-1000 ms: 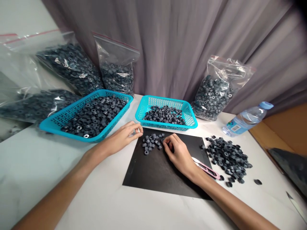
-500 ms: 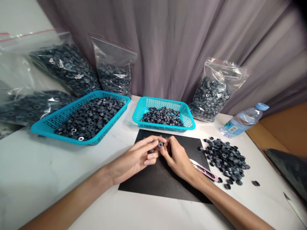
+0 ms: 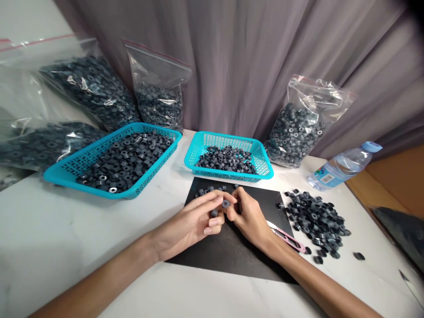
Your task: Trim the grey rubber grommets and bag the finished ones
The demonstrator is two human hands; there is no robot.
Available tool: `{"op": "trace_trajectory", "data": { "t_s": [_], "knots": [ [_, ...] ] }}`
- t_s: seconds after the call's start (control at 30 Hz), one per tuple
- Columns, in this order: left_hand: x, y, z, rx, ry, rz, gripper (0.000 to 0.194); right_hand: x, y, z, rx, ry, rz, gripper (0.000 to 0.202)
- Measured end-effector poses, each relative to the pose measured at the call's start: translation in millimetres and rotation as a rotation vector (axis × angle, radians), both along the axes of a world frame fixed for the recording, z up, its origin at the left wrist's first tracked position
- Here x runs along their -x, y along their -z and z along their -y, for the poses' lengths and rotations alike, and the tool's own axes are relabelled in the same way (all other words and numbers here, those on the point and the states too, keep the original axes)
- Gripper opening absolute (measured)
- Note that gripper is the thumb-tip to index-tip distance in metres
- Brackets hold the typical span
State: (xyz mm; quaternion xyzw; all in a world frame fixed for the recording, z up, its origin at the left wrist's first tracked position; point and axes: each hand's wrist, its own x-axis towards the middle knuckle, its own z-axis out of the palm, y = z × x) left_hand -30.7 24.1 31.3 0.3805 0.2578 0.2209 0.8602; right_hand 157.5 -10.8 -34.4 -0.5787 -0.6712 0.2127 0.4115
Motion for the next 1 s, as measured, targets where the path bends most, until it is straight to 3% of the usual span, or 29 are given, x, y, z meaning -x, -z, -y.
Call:
{"op": "trace_trajectory", "data": {
  "t_s": [0.2, 0.33, 0.53, 0.7, 0.87, 1.0],
  "knots": [
    [-2, 0.2, -4, -0.03, -0.051, 0.004, 0.017, 0, 0.2, -1, -0.037, 0.046, -0.026, 0.006],
    [-4, 7.8, -12, -0.09, -0.147, -0.009, 0.008, 0, -3.1, -2, -0.079, 0.066, -0.062, 0.007],
    [-8, 17.2, -8, -0.105, -0.254, -0.154, 0.025, 4, -7.1, 2, -0.183, 0.051, -0.08, 0.009],
    [-12, 13.8, 5, -0.181, -0.217, -0.274, 0.031, 7, -4.1, 9, -0.311, -0.004, -0.016, 0.011],
    [-12, 19.3, 9, -0.39, -0.146, -0.326, 0.033, 9, -0.4, 13, -0.439, -0.116, 0.089, 0.017],
    [-12, 21.5, 10, -0.301, -0.15, -0.285, 0.037, 9, -0.8, 13, -0.456, -0.115, 0.075, 0.021]
  ]
}}
